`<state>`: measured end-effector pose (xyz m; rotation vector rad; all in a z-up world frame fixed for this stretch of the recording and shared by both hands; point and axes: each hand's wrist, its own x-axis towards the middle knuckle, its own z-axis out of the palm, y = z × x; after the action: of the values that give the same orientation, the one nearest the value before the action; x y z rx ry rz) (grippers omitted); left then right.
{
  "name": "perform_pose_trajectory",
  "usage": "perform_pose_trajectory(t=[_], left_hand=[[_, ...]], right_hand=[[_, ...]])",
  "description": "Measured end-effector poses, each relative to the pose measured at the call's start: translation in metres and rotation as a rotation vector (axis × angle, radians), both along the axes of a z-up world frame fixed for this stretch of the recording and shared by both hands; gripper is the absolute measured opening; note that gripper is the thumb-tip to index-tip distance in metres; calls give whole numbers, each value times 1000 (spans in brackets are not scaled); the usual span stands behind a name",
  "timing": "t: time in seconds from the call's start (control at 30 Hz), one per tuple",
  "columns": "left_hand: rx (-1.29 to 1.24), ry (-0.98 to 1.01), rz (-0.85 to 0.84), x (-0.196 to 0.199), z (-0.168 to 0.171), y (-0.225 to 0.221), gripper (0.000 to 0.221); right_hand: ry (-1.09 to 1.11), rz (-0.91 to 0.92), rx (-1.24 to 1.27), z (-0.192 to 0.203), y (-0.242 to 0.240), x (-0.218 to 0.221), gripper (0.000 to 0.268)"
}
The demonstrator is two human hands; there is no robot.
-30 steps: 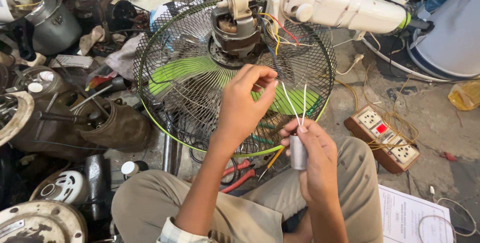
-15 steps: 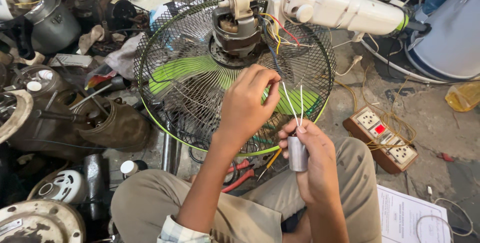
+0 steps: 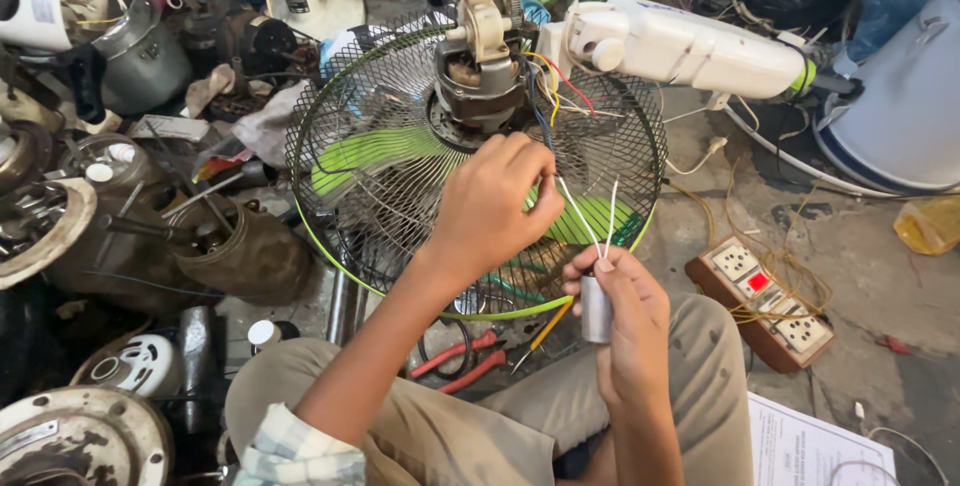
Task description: The person is repairing a green pedestal fan by connecting wires to the motor and testing the circuit. They use a multimeter to check connections and plug the fan into a power strip to verify operation.
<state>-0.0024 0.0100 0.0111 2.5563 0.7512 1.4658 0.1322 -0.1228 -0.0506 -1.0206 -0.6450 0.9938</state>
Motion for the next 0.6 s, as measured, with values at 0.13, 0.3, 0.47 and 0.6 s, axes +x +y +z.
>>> perform_pose_trajectory(t=[0.13,0.3,0.47,0.6], left_hand=[[-817,-178,-151,7,-21,21,12],[-1730,-265,-288,2,-33,60,14],[-1768,-203,-350,1,-21,59,15],[-1679,-259,-424,-5,-5,47,22]], right_hand=[[-306,-116,69,-7,1,1,19],[-578,-182,108,-5,2,-4,16],[-601,-162,80,-2,-3,-11,16],[-503,-96,109,-1,-2,-12,16]])
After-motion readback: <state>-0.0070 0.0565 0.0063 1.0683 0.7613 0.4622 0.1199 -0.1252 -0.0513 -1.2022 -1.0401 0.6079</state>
